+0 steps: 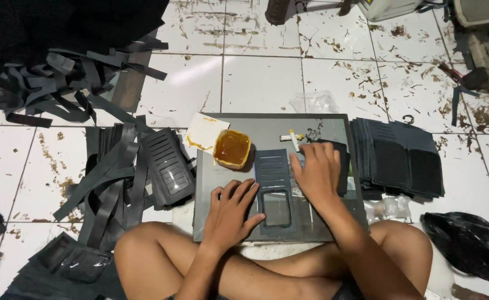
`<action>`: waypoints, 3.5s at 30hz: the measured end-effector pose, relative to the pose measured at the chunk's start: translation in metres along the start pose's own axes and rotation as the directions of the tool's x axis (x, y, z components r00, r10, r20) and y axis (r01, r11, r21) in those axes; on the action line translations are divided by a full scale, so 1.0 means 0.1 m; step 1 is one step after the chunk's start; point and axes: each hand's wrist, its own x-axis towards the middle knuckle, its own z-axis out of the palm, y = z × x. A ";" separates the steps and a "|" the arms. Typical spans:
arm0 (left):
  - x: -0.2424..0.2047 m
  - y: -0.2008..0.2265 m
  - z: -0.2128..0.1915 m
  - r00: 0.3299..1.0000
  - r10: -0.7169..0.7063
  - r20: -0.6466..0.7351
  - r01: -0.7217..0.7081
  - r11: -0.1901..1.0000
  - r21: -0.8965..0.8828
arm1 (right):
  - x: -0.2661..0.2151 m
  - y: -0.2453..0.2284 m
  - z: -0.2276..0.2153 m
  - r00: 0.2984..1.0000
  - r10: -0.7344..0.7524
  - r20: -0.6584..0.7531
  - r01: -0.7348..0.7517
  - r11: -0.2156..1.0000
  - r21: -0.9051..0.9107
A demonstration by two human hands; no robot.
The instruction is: The person sits on the floor and assembles black fabric wallet components. They use a small stick to apply glue from a container into a rectangular frame, then place a black fabric piece over it and press it down, stacking finished pieces beside the board.
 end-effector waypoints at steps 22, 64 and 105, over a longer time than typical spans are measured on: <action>0.05 -0.01 -0.05 0.995 -0.092 -0.022 0.091 0.994 -0.066 | 0.62 -0.84 -0.21 0.974 -0.194 0.120 0.071 0.757 0.650; -0.01 -0.10 0.14 0.996 -0.081 0.032 0.082 0.996 -0.033 | -0.89 -0.37 -0.29 0.879 0.473 0.062 -0.451 0.781 0.431; 0.01 -0.03 0.01 0.991 -0.106 -0.087 0.101 0.993 -0.059 | -0.72 -0.79 -0.71 0.939 -0.195 0.283 0.013 0.843 0.538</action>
